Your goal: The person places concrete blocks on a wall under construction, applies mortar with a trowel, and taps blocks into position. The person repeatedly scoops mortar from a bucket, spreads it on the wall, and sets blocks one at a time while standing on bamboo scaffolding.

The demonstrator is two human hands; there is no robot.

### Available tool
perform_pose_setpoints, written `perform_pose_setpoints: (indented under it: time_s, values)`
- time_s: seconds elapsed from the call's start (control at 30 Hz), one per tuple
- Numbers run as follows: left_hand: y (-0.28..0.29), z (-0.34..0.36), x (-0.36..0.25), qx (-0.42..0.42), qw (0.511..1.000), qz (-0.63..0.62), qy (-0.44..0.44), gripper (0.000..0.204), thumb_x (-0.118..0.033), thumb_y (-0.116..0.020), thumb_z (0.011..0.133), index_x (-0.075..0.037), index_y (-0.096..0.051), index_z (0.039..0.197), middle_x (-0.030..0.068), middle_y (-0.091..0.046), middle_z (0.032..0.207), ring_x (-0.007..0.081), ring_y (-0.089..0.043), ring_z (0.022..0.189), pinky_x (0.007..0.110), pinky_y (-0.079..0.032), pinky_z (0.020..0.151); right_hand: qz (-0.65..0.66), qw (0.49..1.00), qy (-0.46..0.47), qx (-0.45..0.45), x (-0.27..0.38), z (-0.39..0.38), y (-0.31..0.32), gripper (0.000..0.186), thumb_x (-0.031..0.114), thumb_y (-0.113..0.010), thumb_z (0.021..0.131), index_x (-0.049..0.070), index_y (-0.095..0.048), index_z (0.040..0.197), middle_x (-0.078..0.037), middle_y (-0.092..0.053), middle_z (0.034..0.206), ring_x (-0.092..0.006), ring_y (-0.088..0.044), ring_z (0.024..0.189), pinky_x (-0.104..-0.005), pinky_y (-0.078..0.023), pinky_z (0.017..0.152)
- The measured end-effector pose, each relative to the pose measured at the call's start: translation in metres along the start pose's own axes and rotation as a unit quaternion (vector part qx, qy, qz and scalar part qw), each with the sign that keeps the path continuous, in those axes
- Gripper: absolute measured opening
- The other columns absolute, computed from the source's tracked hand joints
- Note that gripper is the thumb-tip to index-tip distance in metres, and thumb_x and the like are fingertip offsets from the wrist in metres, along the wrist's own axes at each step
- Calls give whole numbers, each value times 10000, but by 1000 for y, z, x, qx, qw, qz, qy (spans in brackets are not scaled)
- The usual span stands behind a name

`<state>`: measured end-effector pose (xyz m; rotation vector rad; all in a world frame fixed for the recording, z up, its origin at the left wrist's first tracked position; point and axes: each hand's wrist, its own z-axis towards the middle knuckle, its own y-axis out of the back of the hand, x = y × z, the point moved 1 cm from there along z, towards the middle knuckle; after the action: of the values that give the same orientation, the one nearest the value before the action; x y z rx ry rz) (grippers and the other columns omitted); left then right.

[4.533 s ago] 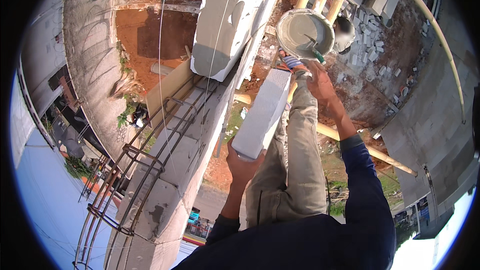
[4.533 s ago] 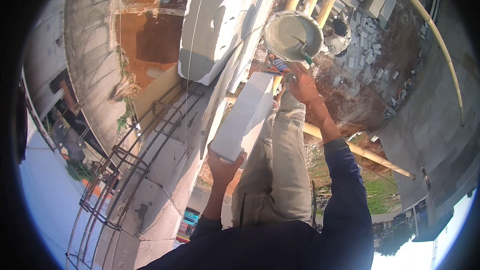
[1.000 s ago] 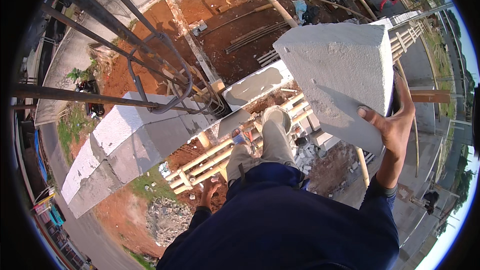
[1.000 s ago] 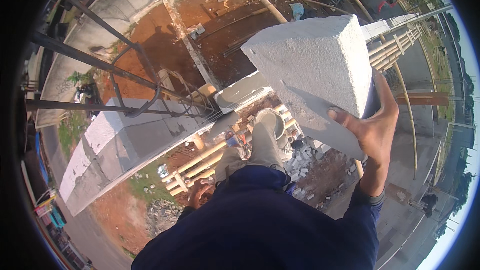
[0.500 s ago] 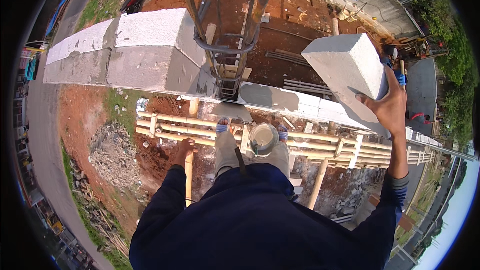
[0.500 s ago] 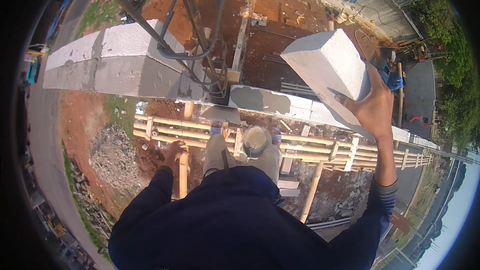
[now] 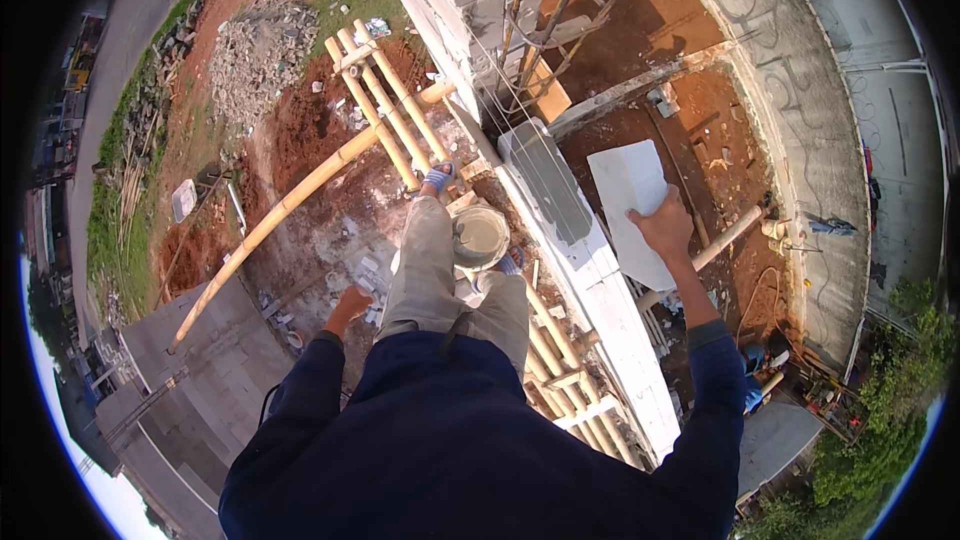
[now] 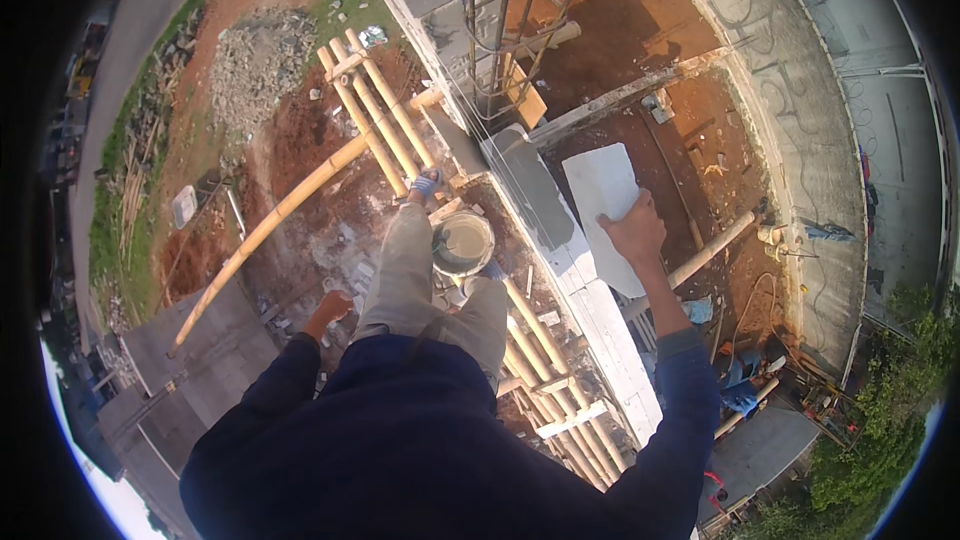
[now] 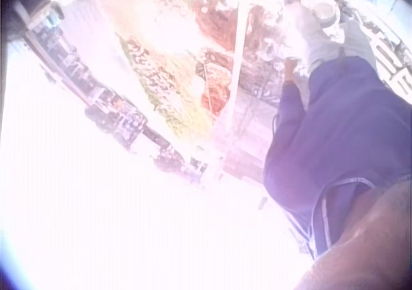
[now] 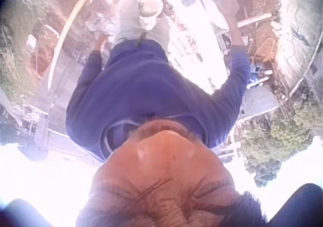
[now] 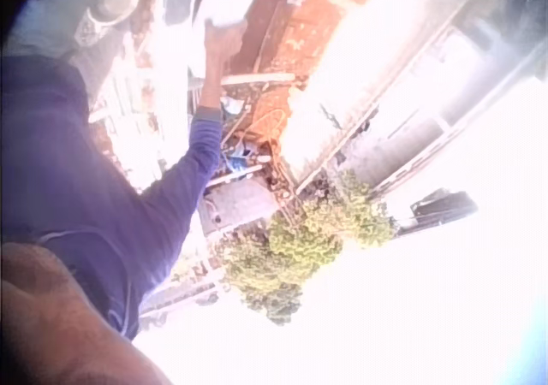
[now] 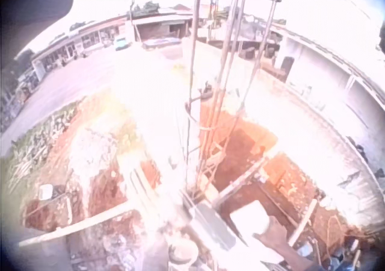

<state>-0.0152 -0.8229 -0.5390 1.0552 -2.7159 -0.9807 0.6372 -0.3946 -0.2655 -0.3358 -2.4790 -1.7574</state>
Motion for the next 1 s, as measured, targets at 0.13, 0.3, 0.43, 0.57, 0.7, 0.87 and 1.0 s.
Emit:
perform_pose_setpoints:
  time_s: [0.13,0.3,0.43,0.57,0.7,0.87,1.0]
  values:
    - [-47,-30,19,18,951,264,-157,296,-262,-755,868,-45,-797,1064,205,-791,1115,399,-749,1089,475,-594,929,30,999,40,17,28,30,-73,914,411,-948,713,-39,-514,1380,-272,-713,1246,-467,-715,1128,-552,-572,970]
    - [-79,-45,-55,-103,982,-143,-64,313,-164,-656,928,-47,-725,1209,203,-779,1153,393,-736,1113,481,-576,962,25,994,89,58,58,63,-154,852,438,-920,742,-34,-522,1330,-267,-714,1220,-467,-714,1129,-561,-581,944]
    - [-68,-46,-111,-104,970,-213,-60,358,-152,-650,945,-48,-672,1286,214,-768,1185,401,-719,1149,476,-564,996,-5,993,98,72,83,79,-178,812,442,-910,756,-19,-527,1305,-278,-698,1231,-479,-711,1123,-568,-583,937]
    - [-61,-54,-108,-89,980,-179,2,382,-243,-672,957,-46,-686,1283,226,-759,1206,407,-718,1147,486,-566,988,-2,991,102,91,102,94,-194,846,426,-930,753,-48,-497,1304,-305,-697,1244,-483,-708,1113,-554,-585,928]
    - [-70,-55,-92,-86,980,-176,21,385,-287,-660,975,-23,-710,1252,234,-756,1213,406,-725,1137,485,-566,973,-10,989,127,79,116,105,-209,839,432,-923,760,-27,-489,1312,-288,-694,1258,-476,-711,1106,-556,-589,922]
    - [-82,-43,-77,-90,977,-193,-9,381,-288,-650,980,-31,-711,1254,225,-769,1164,409,-735,1106,477,-572,946,-8,988,123,88,130,105,-219,817,429,-920,760,-4,-498,1309,-278,-691,1260,-479,-710,1103,-557,-590,923]
    - [-81,-35,-71,-88,977,-195,-21,381,-299,-647,980,-41,-711,1253,222,-767,1162,407,-733,1106,485,-570,945,-10,989,130,72,126,113,-240,811,421,-921,754,-10,-496,1293,-275,-691,1247,-490,-716,1076,-562,-598,906]
